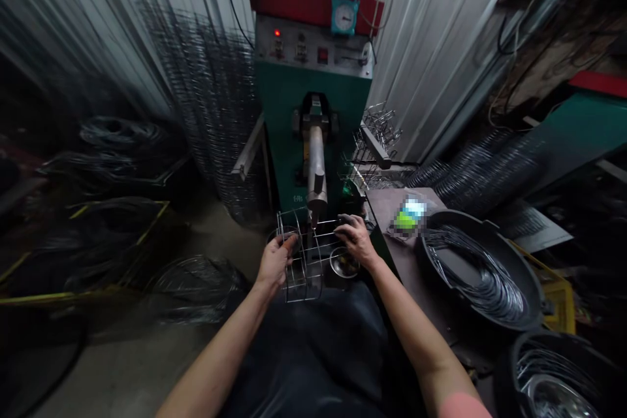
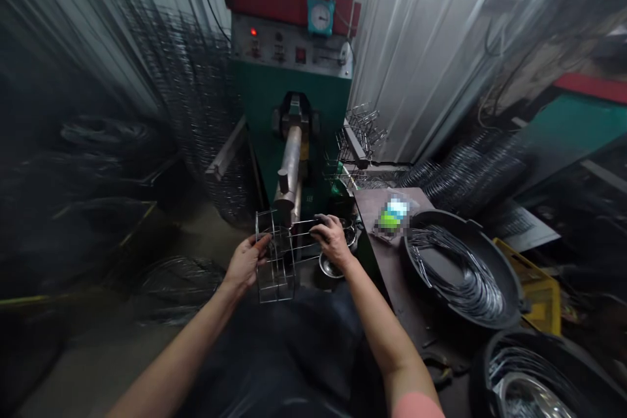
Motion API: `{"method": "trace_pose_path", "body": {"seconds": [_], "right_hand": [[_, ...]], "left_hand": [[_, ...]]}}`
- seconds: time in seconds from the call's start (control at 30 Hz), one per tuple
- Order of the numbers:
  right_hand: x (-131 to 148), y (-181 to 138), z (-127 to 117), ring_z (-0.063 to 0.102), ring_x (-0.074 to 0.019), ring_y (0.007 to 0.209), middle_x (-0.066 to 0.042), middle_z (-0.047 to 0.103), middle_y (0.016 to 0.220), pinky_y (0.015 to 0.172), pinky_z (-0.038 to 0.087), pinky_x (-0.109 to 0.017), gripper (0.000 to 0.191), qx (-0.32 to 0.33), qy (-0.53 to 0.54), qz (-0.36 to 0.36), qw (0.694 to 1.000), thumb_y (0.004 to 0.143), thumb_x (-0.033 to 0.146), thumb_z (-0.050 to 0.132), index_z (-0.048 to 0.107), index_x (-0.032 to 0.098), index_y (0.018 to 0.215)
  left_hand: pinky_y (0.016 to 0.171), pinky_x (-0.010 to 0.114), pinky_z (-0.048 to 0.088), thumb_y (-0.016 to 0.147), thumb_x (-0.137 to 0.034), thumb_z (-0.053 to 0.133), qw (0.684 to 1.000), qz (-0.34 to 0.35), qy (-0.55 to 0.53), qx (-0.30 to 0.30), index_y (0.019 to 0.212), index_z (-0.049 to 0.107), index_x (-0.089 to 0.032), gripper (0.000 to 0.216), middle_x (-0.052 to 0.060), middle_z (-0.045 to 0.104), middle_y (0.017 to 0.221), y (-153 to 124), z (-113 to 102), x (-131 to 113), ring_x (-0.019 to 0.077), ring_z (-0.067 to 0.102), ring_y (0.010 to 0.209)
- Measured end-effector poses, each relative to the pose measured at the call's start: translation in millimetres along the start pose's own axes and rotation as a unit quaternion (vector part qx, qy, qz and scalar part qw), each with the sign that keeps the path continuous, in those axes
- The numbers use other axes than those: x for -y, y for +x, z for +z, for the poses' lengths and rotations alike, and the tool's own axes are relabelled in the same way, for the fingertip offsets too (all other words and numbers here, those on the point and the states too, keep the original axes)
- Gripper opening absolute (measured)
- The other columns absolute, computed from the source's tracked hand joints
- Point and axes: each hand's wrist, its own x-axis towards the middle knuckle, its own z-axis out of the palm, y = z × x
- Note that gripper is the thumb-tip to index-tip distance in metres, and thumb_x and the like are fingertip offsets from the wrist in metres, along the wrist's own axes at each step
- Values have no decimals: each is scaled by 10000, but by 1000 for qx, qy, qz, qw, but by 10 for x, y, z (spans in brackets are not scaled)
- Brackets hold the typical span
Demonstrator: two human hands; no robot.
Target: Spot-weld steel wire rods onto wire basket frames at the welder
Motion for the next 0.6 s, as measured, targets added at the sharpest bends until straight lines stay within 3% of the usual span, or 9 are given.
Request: {"method": "trace_pose_path", "body": {"seconds": [0.6], "right_hand": [[-39,5,6,453,-221,1027,-49,613,1122,909,388,-398,146,29,6,-28,999,843,267,522,665,237,854]], "left_hand": [[365,165,191,435,-422,780,999,16,-28,11,740,590,-144,455,-52,484,553,-17,-61,22,37,341,434]]}}
